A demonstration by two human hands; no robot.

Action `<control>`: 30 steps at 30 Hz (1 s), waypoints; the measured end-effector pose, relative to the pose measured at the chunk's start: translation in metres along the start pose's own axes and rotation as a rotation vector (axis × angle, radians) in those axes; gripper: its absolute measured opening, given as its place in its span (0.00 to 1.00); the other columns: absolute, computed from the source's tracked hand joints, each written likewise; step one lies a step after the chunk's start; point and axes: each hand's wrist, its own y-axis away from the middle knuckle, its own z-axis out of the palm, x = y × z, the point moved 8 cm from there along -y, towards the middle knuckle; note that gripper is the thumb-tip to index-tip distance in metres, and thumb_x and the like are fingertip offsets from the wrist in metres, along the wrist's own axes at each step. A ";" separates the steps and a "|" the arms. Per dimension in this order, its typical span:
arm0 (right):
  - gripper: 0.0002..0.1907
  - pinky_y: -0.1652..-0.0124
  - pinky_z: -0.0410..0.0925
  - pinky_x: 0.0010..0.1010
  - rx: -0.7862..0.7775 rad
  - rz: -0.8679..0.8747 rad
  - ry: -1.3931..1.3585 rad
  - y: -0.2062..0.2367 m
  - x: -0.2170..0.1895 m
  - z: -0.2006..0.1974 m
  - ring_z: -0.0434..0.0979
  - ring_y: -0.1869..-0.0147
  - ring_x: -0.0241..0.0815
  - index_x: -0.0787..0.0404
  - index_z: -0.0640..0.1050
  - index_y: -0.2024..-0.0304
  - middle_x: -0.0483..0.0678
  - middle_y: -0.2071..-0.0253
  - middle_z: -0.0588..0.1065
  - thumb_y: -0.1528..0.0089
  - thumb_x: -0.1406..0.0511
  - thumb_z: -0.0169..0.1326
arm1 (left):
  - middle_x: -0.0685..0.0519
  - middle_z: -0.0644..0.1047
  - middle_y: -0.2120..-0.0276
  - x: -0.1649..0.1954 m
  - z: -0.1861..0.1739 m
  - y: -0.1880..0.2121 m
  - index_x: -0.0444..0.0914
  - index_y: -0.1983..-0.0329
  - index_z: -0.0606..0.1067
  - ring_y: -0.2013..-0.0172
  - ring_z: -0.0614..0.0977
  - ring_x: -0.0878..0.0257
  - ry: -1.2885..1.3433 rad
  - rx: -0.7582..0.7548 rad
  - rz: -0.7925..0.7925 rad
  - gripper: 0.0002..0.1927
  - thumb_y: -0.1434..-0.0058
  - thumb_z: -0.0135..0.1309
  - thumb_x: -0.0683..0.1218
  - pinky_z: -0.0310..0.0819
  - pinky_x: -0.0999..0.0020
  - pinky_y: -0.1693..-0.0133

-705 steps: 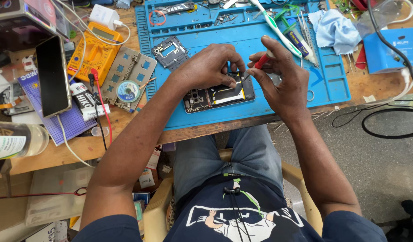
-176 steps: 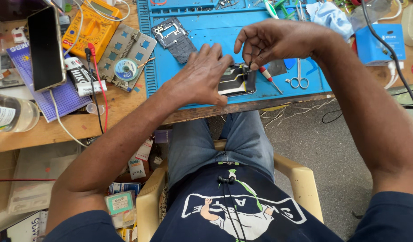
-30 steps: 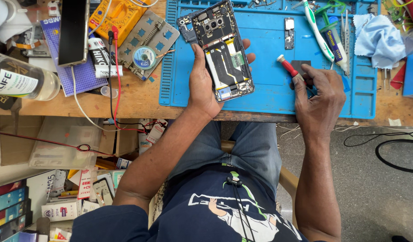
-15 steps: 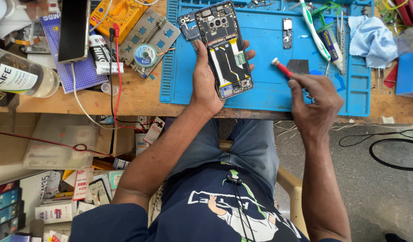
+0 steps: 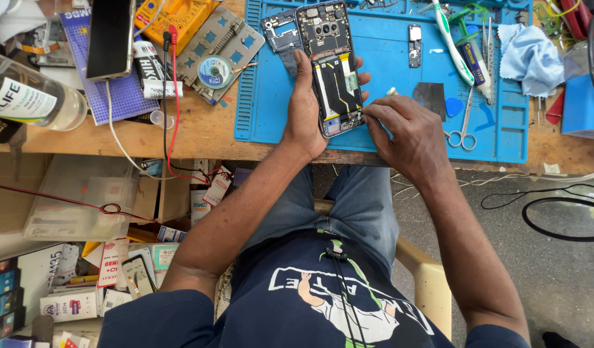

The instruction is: The person disassembles a smartphone on a blue mat, using a screwdriver to remove screws and tweezers to lift and reposition internal components. The person handles the battery, ribbon cables, and small circuit boards, placing removed parts on the mat.

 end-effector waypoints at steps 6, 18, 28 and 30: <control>0.08 0.48 0.75 0.38 -0.048 -0.082 0.116 0.000 -0.003 0.005 0.82 0.51 0.49 0.61 0.80 0.55 0.49 0.54 0.80 0.36 0.70 0.64 | 0.43 0.77 0.48 -0.004 -0.005 -0.002 0.31 0.37 0.68 0.50 0.83 0.55 -0.044 0.031 -0.007 0.42 0.27 0.29 0.72 0.84 0.59 0.50; 0.13 0.50 0.76 0.38 -0.227 -0.434 0.376 0.002 -0.005 0.008 0.82 0.46 0.48 0.61 0.79 0.50 0.51 0.49 0.80 0.37 0.68 0.61 | 0.41 0.77 0.56 -0.010 -0.006 -0.003 0.32 0.41 0.70 0.59 0.85 0.58 -0.192 0.025 -0.035 0.46 0.33 0.30 0.77 0.87 0.63 0.58; 0.13 0.48 0.75 0.39 -0.191 -0.489 0.331 0.002 -0.013 -0.001 0.82 0.46 0.49 0.61 0.79 0.50 0.51 0.49 0.80 0.37 0.68 0.61 | 0.42 0.78 0.55 -0.010 -0.002 -0.003 0.31 0.42 0.70 0.59 0.86 0.56 -0.162 0.004 -0.050 0.47 0.34 0.29 0.77 0.87 0.62 0.59; 0.12 0.49 0.75 0.40 -0.201 -0.461 0.279 0.001 -0.012 -0.002 0.82 0.48 0.49 0.61 0.79 0.51 0.51 0.50 0.80 0.37 0.68 0.61 | 0.43 0.78 0.54 -0.010 -0.003 -0.003 0.32 0.41 0.69 0.58 0.86 0.56 -0.167 0.017 -0.049 0.46 0.34 0.29 0.76 0.88 0.61 0.58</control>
